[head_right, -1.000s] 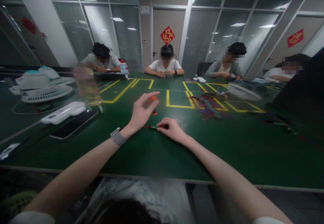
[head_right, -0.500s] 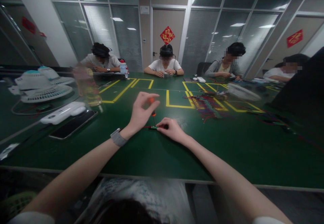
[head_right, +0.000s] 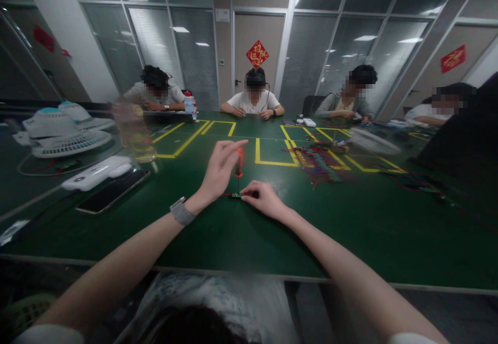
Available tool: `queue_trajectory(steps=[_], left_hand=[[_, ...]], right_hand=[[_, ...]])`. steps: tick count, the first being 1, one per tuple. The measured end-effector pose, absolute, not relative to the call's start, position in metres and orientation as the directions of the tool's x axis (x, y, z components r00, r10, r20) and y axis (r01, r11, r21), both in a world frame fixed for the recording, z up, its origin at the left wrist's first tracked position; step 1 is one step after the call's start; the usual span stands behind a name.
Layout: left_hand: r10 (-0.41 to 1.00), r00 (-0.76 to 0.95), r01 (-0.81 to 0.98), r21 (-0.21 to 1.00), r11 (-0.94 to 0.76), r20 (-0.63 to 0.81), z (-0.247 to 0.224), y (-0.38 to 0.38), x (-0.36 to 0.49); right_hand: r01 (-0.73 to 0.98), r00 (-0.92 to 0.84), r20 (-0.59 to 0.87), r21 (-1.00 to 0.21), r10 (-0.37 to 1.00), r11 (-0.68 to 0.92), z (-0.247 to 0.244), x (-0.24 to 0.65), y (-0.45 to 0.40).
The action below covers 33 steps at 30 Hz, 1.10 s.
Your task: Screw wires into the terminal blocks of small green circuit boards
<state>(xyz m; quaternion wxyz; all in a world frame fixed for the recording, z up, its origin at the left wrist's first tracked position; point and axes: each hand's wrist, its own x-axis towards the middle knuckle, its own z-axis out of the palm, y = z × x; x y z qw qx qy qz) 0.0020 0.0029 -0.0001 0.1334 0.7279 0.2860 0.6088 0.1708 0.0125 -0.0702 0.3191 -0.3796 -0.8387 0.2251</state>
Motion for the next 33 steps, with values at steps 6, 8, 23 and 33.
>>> queue_trajectory(steps=[6, 8, 23, 33], left_hand=[[0.605, 0.105, 0.136, 0.591, -0.795, 0.789, -0.0013, 0.0043, 0.0031], [0.596, 0.070, 0.181, 0.577, -0.796, 0.800, -0.0006, 0.0030, 0.0033], [0.573, 0.097, 0.216, 0.544, -0.811, 0.814, 0.0011, 0.0029, 0.0039], [0.599, 0.109, 0.147, 0.583, -0.799, 0.794, -0.0028, 0.0067, 0.0023]], right_hand=[[0.487, -0.514, 0.378, -0.610, 0.770, 0.625, -0.0700, 0.1709, 0.0118], [0.486, -0.519, 0.386, -0.601, 0.763, 0.635, -0.0697, 0.1707, 0.0113], [0.508, -0.509, 0.392, -0.582, 0.766, 0.635, -0.0697, 0.1696, 0.0091], [0.509, -0.506, 0.415, -0.564, 0.756, 0.650, -0.0701, 0.1693, 0.0081]])
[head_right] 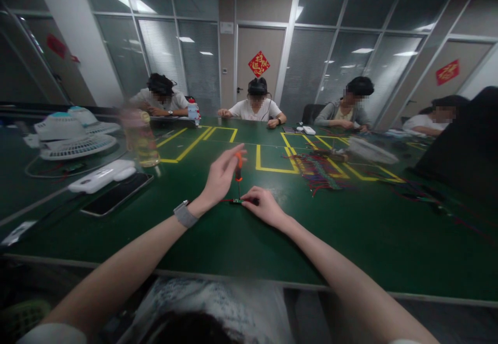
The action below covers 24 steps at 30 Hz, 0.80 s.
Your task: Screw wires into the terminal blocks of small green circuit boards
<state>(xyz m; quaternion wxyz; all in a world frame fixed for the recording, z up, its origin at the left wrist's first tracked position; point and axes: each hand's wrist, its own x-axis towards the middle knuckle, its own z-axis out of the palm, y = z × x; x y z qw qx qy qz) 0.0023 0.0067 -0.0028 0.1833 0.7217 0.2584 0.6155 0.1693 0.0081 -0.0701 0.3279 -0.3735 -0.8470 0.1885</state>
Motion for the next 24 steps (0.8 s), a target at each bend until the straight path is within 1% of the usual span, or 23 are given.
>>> queue_trajectory(steps=[2, 6, 8, 11, 13, 17, 19, 24], left_hand=[[0.598, 0.085, 0.161, 0.581, -0.797, 0.797, -0.0024, 0.0064, 0.0023], [0.578, 0.026, 0.278, 0.550, -0.788, 0.815, 0.0003, 0.0039, 0.0010], [0.586, 0.049, 0.264, 0.555, -0.789, 0.809, 0.0006, 0.0039, 0.0006], [0.606, 0.114, 0.170, 0.585, -0.793, 0.787, -0.0008, 0.0056, 0.0012], [0.622, 0.119, 0.130, 0.609, -0.783, 0.774, -0.0017, 0.0065, 0.0018], [0.611, 0.062, 0.193, 0.591, -0.783, 0.790, -0.0011, 0.0055, 0.0014], [0.607, 0.066, 0.218, 0.583, -0.783, 0.792, -0.0007, 0.0050, 0.0006], [0.620, 0.126, 0.171, 0.599, -0.783, 0.774, -0.0025, 0.0065, 0.0003]], right_hand=[[0.516, -0.503, 0.409, -0.564, 0.761, 0.644, -0.0696, 0.1691, 0.0075], [0.527, -0.495, 0.406, -0.563, 0.768, 0.637, -0.0697, 0.1689, 0.0075], [0.523, -0.495, 0.409, -0.564, 0.766, 0.639, -0.0704, 0.1690, 0.0079], [0.518, -0.495, 0.412, -0.567, 0.765, 0.641, -0.0714, 0.1691, 0.0085], [0.514, -0.495, 0.413, -0.570, 0.765, 0.641, -0.0717, 0.1693, 0.0085], [0.506, -0.494, 0.413, -0.579, 0.765, 0.639, -0.0712, 0.1692, 0.0081], [0.505, -0.496, 0.411, -0.580, 0.765, 0.639, -0.0710, 0.1692, 0.0081], [0.502, -0.485, 0.416, -0.588, 0.769, 0.634, -0.0723, 0.1692, 0.0095]])
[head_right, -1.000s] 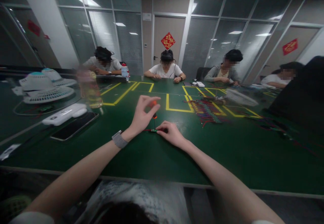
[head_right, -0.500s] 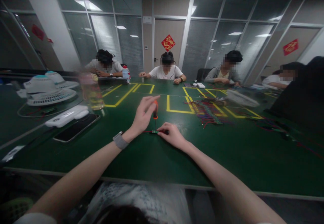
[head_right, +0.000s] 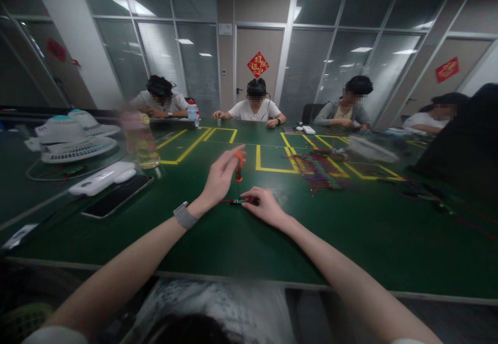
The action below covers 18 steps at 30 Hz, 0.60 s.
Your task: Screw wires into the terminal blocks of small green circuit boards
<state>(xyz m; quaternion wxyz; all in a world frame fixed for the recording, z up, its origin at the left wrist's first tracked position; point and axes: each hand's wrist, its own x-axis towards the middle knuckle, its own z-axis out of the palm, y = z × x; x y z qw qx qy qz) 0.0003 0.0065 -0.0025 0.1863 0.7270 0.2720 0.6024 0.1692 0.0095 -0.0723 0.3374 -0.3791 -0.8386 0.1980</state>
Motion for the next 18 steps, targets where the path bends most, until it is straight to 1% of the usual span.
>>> queue_trajectory(steps=[3, 8, 10, 13, 15, 18], left_hand=[[0.617, 0.116, 0.157, 0.599, -0.785, 0.779, -0.0032, 0.0067, 0.0010], [0.590, 0.055, 0.247, 0.561, -0.790, 0.806, -0.0009, 0.0043, 0.0006], [0.597, 0.078, 0.235, 0.568, -0.789, 0.798, -0.0004, 0.0040, 0.0005], [0.613, 0.133, 0.162, 0.593, -0.789, 0.779, -0.0007, 0.0050, 0.0012], [0.623, 0.134, 0.133, 0.609, -0.782, 0.771, -0.0010, 0.0056, 0.0016], [0.611, 0.088, 0.192, 0.589, -0.785, 0.787, -0.0008, 0.0052, 0.0013]], right_hand=[[0.499, -0.478, 0.417, -0.596, 0.773, 0.629, -0.0727, 0.1690, 0.0095], [0.497, -0.474, 0.412, -0.604, 0.778, 0.623, -0.0709, 0.1681, 0.0077], [0.496, -0.475, 0.408, -0.608, 0.780, 0.620, -0.0704, 0.1681, 0.0076], [0.491, -0.485, 0.403, -0.608, 0.776, 0.623, -0.0706, 0.1686, 0.0085], [0.491, -0.493, 0.404, -0.602, 0.771, 0.630, -0.0709, 0.1690, 0.0091], [0.494, -0.494, 0.405, -0.597, 0.769, 0.632, -0.0709, 0.1690, 0.0092]])
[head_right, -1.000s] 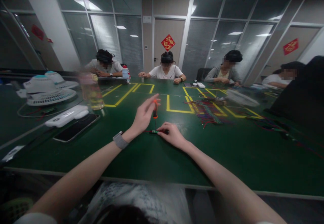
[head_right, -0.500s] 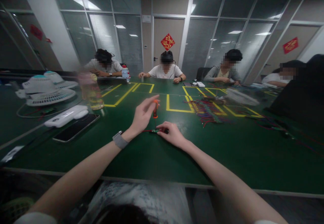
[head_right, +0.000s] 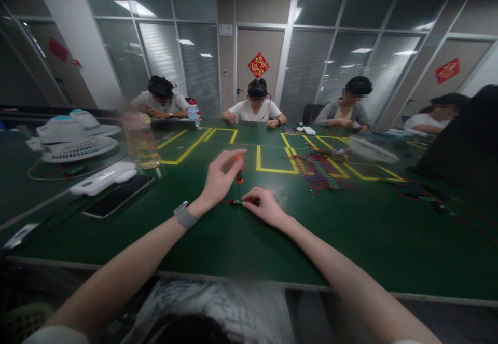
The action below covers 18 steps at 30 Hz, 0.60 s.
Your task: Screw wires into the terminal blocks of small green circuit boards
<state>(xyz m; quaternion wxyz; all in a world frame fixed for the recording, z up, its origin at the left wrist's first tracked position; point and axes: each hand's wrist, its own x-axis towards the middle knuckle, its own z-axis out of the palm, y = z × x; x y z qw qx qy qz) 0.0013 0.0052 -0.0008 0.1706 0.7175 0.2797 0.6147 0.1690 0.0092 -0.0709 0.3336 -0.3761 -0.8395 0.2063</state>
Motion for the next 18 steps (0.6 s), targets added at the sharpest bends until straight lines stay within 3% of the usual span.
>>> queue_trajectory(steps=[4, 9, 15, 18], left_hand=[[0.605, 0.077, 0.241, 0.574, -0.783, 0.793, -0.0006, 0.0045, 0.0002], [0.619, 0.132, 0.119, 0.607, -0.786, 0.775, -0.0017, 0.0062, 0.0021], [0.577, 0.040, 0.263, 0.549, -0.794, 0.816, 0.0007, 0.0036, 0.0020], [0.598, 0.062, 0.222, 0.573, -0.789, 0.799, 0.0001, 0.0041, 0.0012]], right_hand=[[0.496, -0.492, 0.401, -0.600, 0.773, 0.628, -0.0707, 0.1686, 0.0086], [0.493, -0.492, 0.406, -0.598, 0.770, 0.631, -0.0721, 0.1690, 0.0097], [0.485, -0.490, 0.417, -0.600, 0.766, 0.637, -0.0738, 0.1694, 0.0110], [0.485, -0.493, 0.421, -0.594, 0.762, 0.642, -0.0739, 0.1697, 0.0112]])
